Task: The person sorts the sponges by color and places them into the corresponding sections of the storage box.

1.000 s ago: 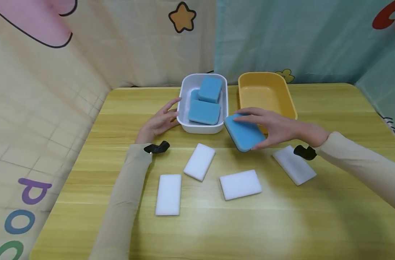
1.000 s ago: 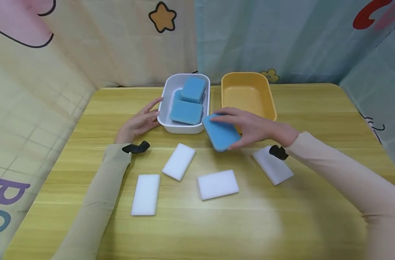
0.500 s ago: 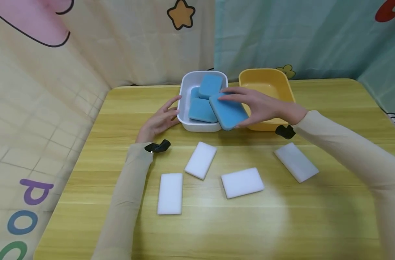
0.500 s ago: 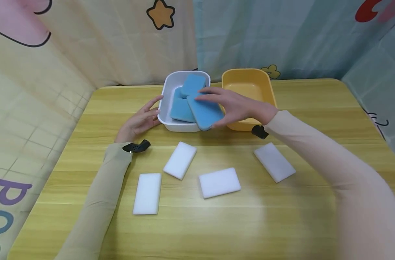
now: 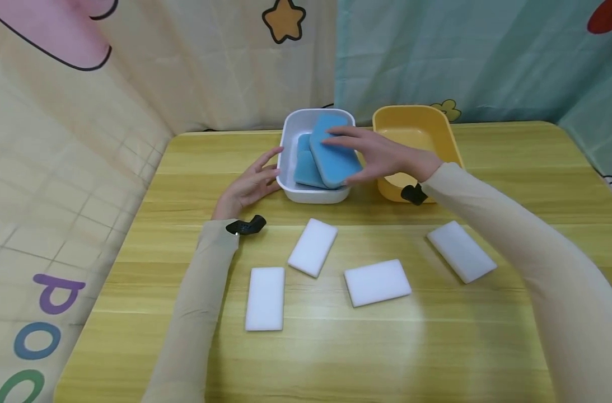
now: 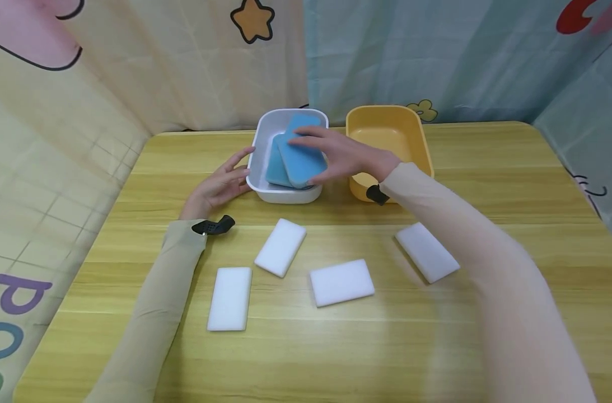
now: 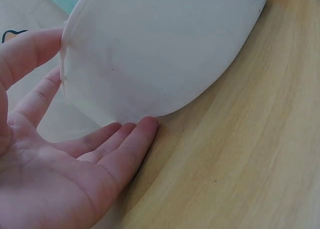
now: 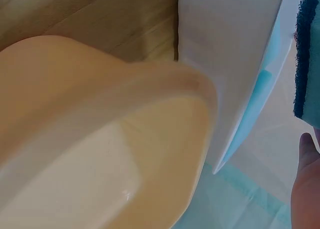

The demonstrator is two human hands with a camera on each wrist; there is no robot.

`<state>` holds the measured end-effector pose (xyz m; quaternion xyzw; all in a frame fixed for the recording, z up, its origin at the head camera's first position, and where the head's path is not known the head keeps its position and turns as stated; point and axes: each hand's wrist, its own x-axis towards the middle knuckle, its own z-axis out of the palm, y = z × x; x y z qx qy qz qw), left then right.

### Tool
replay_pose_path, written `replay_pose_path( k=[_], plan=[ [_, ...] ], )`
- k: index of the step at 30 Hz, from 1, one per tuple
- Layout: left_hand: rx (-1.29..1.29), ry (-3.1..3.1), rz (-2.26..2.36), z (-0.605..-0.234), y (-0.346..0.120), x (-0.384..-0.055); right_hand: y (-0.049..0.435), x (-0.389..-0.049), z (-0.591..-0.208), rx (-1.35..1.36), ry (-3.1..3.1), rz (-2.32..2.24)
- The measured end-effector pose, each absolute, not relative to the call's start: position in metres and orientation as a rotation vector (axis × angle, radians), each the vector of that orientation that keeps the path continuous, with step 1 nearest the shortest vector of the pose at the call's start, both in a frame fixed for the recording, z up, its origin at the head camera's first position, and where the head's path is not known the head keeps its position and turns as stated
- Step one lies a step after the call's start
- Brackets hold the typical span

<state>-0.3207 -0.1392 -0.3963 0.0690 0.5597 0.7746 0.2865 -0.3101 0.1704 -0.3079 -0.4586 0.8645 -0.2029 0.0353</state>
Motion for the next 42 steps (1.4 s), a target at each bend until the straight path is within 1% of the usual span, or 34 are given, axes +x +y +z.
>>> replay_pose_path(
  k=[17, 23, 29, 37, 42],
  plan=[
    [0.196, 1.481, 2.064, -0.395, -0.135, -0.321, 0.153, -0.325, -0.325, -1.334, 2.66, -0.57],
    [0.207, 1.481, 2.057, -0.396, -0.134, -0.322, 0.151, -0.323, -0.329, -1.283, 2.664, -0.588],
    [0.199, 1.469, 2.053, -0.396, -0.131, -0.324, 0.153, -0.32, -0.33, -1.217, 2.66, -0.584],
    [0.214, 1.475, 2.031, -0.398, -0.135, -0.326, 0.155, -0.318, -0.327, -1.234, 2.686, -0.643],
    [0.211, 1.494, 2.032, -0.4, -0.139, -0.326, 0.157, -0.317, -0.32, -1.196, 2.72, -0.714]
  ],
)
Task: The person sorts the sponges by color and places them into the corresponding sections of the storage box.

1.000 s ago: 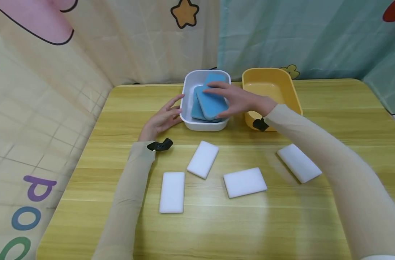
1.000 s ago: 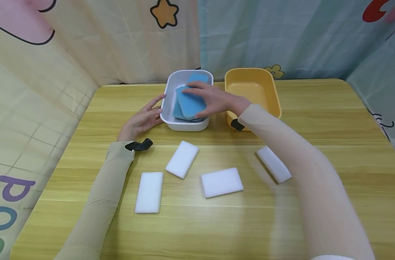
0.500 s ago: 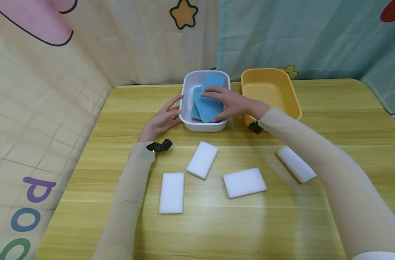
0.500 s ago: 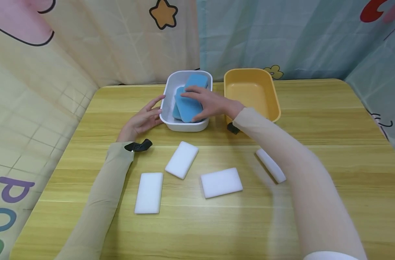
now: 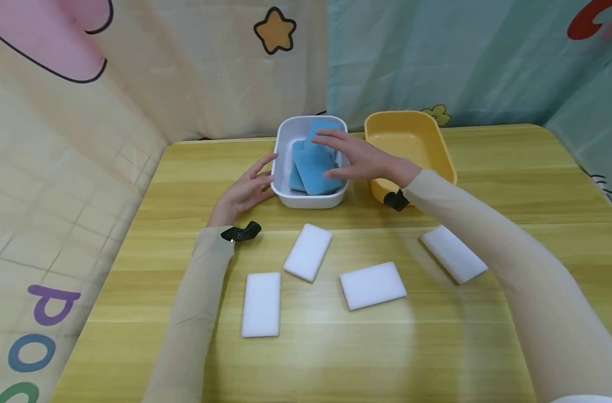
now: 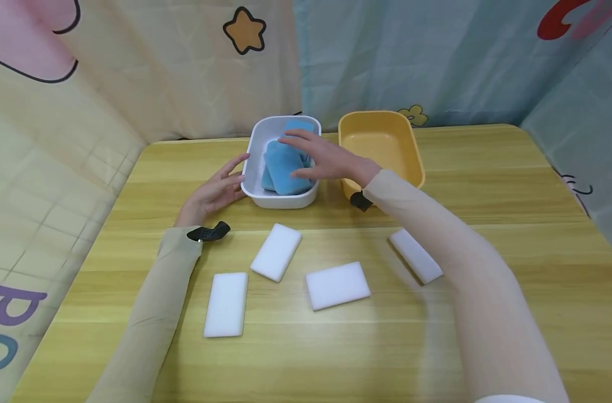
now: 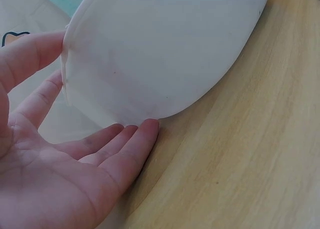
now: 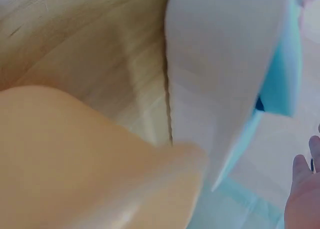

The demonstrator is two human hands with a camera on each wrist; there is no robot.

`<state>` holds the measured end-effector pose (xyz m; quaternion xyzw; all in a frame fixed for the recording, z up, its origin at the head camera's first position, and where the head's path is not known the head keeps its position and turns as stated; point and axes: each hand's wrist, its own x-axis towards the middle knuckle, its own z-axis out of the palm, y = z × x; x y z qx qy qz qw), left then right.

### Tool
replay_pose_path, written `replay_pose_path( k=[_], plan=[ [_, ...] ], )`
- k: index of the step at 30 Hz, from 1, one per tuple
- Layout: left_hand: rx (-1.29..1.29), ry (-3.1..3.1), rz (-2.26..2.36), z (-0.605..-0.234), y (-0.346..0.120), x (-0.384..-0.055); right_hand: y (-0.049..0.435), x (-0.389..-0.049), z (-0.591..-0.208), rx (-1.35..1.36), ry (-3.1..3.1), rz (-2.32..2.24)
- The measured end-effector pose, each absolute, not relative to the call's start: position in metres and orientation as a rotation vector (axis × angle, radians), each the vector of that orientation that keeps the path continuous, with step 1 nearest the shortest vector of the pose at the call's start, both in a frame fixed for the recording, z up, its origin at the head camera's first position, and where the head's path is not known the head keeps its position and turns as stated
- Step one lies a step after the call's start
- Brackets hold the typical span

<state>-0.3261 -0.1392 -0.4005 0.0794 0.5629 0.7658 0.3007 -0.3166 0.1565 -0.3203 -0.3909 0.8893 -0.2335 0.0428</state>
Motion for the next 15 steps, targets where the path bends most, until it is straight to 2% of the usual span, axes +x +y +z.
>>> replay_pose_path(
  k=[7, 15],
  plan=[
    [0.189, 1.547, 2.016, -0.4, -0.149, -0.326, 0.176, -0.314, -0.309, -1.131, 2.836, -0.909],
    [0.165, 1.608, 1.995, -0.4, -0.16, -0.325, 0.216, -0.318, -0.315, -1.007, 3.025, -1.188]
  ],
)
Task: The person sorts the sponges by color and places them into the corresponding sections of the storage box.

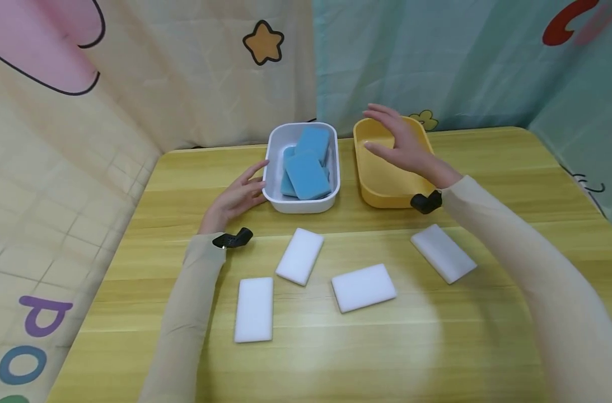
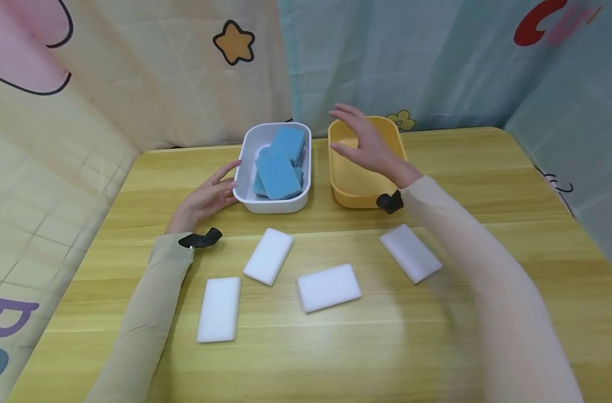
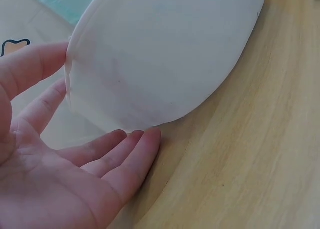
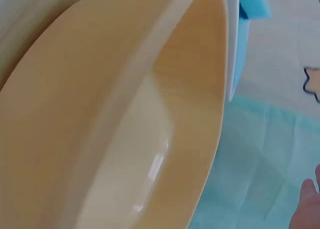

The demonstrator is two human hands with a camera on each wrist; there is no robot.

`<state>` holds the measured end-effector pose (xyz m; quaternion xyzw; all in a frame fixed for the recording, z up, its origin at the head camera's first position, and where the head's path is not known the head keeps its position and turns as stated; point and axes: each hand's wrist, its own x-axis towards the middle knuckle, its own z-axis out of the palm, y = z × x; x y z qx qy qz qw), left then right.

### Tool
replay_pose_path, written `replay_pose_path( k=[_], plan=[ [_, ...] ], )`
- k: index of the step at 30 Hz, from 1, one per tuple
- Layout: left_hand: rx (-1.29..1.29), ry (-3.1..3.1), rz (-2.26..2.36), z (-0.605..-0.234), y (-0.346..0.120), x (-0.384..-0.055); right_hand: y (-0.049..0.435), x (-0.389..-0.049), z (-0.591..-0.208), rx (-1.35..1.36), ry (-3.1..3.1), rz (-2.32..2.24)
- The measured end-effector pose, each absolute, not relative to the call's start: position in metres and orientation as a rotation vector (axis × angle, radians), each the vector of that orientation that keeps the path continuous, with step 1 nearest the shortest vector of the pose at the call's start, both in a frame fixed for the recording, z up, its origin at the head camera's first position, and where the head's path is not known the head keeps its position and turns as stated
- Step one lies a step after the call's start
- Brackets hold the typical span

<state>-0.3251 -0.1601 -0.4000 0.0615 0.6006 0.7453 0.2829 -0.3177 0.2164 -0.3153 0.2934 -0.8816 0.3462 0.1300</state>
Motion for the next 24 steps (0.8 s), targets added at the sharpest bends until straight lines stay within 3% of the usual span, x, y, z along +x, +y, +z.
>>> replay_pose_path(
  k=[11, 24],
  plan=[
    [0.217, 1.761, 1.9, -0.395, -0.19, -0.301, 0.268, -0.311, -0.34, 0.377, -2.409, 1.517],
    [0.265, 2.33, 1.697, -0.386, -0.221, -0.218, 0.307, -0.303, -0.371, 0.048, -2.373, 1.931]
  ],
)
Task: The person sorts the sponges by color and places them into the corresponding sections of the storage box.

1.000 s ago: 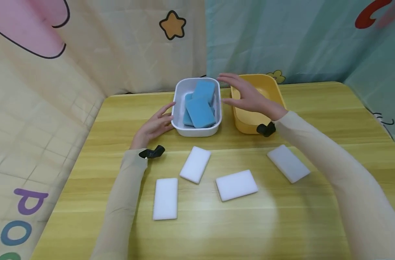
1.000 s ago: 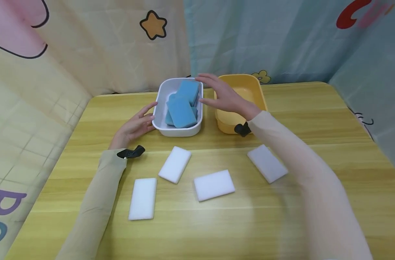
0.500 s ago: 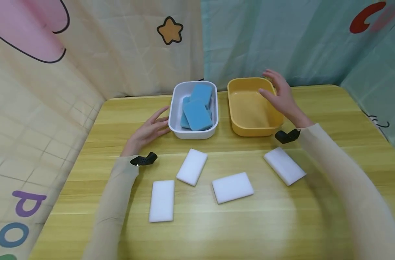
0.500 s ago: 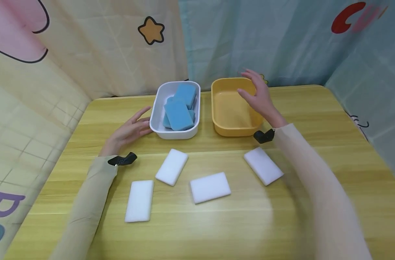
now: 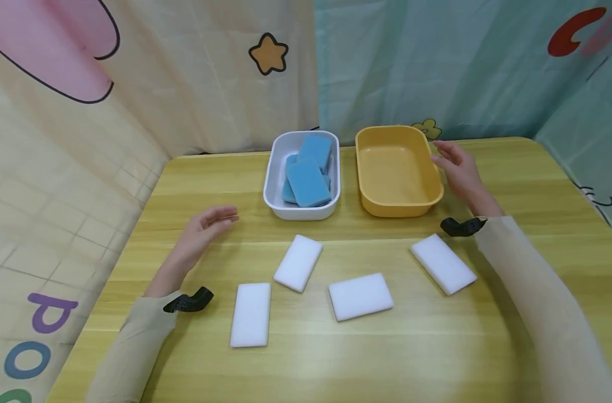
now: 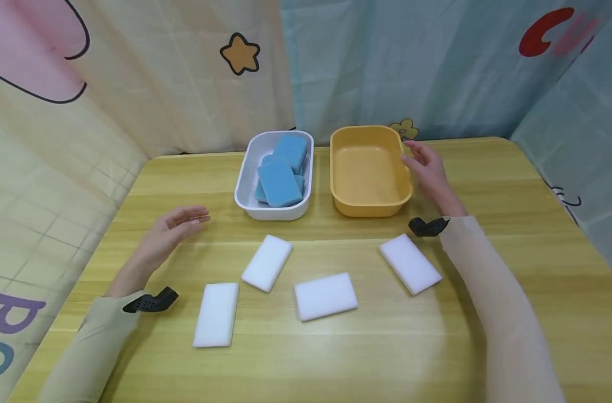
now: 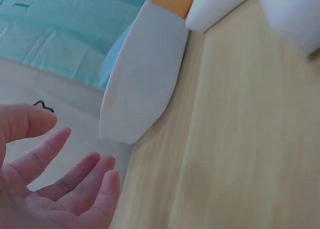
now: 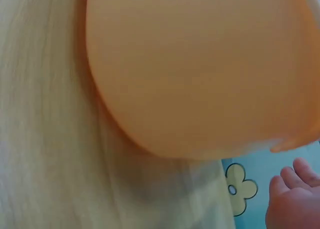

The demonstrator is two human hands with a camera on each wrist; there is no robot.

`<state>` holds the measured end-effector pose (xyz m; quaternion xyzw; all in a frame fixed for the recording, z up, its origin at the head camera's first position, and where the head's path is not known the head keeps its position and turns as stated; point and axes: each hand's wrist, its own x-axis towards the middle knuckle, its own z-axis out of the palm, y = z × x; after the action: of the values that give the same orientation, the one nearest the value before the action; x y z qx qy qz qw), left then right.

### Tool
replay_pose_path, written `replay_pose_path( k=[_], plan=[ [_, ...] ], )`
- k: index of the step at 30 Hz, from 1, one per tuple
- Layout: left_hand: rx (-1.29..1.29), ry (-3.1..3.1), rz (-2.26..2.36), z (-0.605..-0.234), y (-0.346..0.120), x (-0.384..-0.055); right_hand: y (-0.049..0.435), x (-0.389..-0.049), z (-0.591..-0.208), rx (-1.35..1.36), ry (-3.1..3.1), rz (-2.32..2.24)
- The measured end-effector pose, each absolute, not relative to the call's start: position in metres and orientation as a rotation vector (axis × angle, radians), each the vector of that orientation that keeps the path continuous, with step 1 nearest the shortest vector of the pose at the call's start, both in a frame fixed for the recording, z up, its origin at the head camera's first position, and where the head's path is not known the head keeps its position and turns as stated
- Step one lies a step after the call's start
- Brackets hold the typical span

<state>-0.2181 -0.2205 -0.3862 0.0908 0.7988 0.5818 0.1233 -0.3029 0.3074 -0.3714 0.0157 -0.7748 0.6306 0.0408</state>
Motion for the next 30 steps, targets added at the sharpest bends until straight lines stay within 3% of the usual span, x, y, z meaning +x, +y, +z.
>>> replay_pose_path(
  k=[8, 18, 30],
  plan=[
    [0.469, 2.442, 1.59, -0.391, -0.207, -0.174, 0.322, -0.298, -0.393, 0.283, -1.956, 2.58],
    [0.878, 2.603, 1.123, -0.396, -0.196, -0.139, 0.324, -0.305, -0.4, 0.315, -1.973, 2.651],
    [0.889, 2.544, 0.894, -0.396, -0.187, -0.118, 0.327, -0.307, -0.406, 0.303, -2.061, 2.58]
  ],
)
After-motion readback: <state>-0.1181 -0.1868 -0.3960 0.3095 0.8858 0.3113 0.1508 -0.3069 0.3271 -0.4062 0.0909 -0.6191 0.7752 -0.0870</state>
